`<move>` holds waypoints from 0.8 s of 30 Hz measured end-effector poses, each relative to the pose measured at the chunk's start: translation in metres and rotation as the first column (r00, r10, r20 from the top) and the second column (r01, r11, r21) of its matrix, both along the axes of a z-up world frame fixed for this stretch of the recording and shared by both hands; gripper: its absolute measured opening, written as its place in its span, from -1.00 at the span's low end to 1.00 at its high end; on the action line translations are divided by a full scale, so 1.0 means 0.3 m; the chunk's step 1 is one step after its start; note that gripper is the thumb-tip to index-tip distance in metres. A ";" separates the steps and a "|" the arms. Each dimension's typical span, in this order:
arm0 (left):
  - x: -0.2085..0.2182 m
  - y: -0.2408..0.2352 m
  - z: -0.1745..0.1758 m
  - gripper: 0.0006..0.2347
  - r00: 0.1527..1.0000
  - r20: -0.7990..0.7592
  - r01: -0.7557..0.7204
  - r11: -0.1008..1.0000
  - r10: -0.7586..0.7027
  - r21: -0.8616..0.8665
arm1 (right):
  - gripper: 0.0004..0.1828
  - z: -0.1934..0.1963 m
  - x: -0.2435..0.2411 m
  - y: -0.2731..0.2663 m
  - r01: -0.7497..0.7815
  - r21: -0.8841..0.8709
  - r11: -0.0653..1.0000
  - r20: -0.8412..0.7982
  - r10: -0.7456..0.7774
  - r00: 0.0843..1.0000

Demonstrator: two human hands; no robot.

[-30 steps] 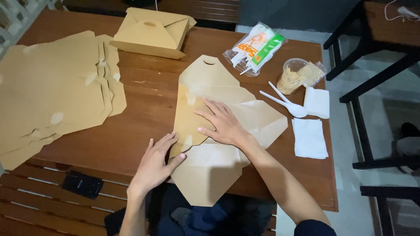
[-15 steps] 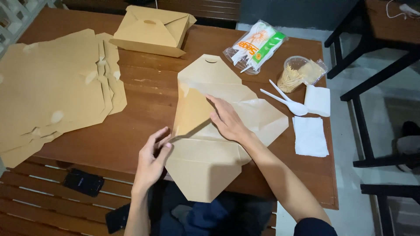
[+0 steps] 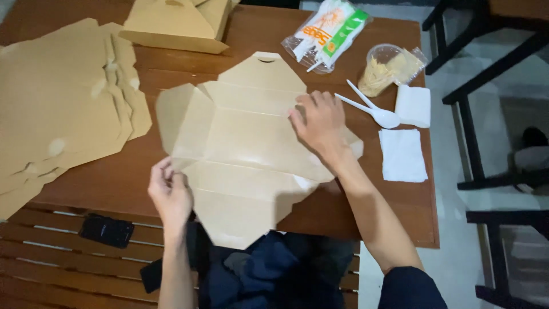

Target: The person folds a flat brown paper food container into a box shape and then wraps a white plastic spoon with a white napkin. The person places the wrapped spoon into the box.

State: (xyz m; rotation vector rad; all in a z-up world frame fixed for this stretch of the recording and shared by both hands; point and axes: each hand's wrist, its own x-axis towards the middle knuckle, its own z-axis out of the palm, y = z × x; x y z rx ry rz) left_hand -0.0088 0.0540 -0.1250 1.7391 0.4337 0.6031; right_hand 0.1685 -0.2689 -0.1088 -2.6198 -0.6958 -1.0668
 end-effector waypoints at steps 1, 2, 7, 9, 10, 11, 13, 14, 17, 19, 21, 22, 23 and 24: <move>0.005 0.038 -0.026 -0.61 1.000 -0.004 0.011 1.000 -0.011 -0.003 | -0.77 0.007 0.011 -0.027 0.011 -0.003 1.000 -0.004 -0.011 1.000; 0.014 0.077 -0.051 -0.61 1.000 0.021 -0.016 1.000 0.015 0.027 | -0.77 0.016 0.024 -0.054 0.037 -0.004 0.999 -0.008 -0.037 0.999; 0.028 0.233 -0.053 -0.62 0.997 0.069 -0.024 0.989 0.014 0.143 | -0.73 0.125 0.025 -0.179 0.169 -0.031 0.985 -0.175 -0.172 0.969; 0.024 0.286 -0.024 -0.73 0.998 0.045 -0.052 0.944 0.039 0.327 | -0.78 0.197 0.000 -0.215 0.329 -0.159 0.931 -0.340 -0.364 0.867; 0.024 0.310 -0.020 -0.73 0.998 0.046 -0.046 0.945 0.033 0.323 | -0.78 0.207 -0.002 -0.245 0.335 -0.163 0.928 -0.338 -0.372 0.865; 0.024 0.333 -0.015 -0.79 0.999 0.016 -0.043 0.957 0.040 0.287 | -0.79 0.218 -0.004 -0.275 0.383 -0.186 0.905 -0.434 -0.425 0.794; 0.030 0.373 0.001 -0.85 0.999 -0.016 -0.043 0.967 0.049 0.252 | -0.79 0.239 -0.011 -0.303 0.424 -0.213 0.880 -0.525 -0.469 0.710; 0.035 0.387 0.015 -0.81 0.999 -0.018 -0.030 0.944 0.038 0.329 | -0.80 0.254 -0.017 -0.303 0.404 -0.200 0.893 -0.607 -0.436 0.665; 0.046 0.423 0.003 -0.77 1.000 -0.021 -0.003 0.918 0.012 0.396 | -0.60 0.364 -0.077 -0.200 0.332 -0.136 0.934 -0.832 -0.289 0.474; 0.042 0.401 0.018 -0.76 1.000 -0.022 0.008 0.920 0.000 0.392 | -0.38 0.416 -0.110 -0.117 0.285 -0.072 0.956 -0.938 -0.162 0.307; 0.037 0.341 0.077 -0.82 0.999 -0.019 0.046 0.944 -0.042 0.326 | -0.30 0.426 -0.124 -0.050 0.095 -0.030 0.995 -0.997 -0.036 0.063; 0.029 0.326 0.093 -0.82 0.999 -0.019 0.044 0.943 -0.040 0.330 | -0.30 0.382 -0.117 -0.044 0.094 -0.025 0.995 -0.998 -0.031 0.063; 0.021 0.311 0.110 -0.89 0.996 -0.075 0.074 0.955 -0.055 0.289 | -0.37 0.338 -0.111 -0.037 0.070 0.156 0.985 -0.986 0.150 0.073; 0.014 0.293 0.123 -0.90 0.989 -0.128 0.101 0.965 -0.071 0.243 | -0.43 0.295 -0.102 -0.032 0.045 0.329 0.943 -0.942 0.325 0.080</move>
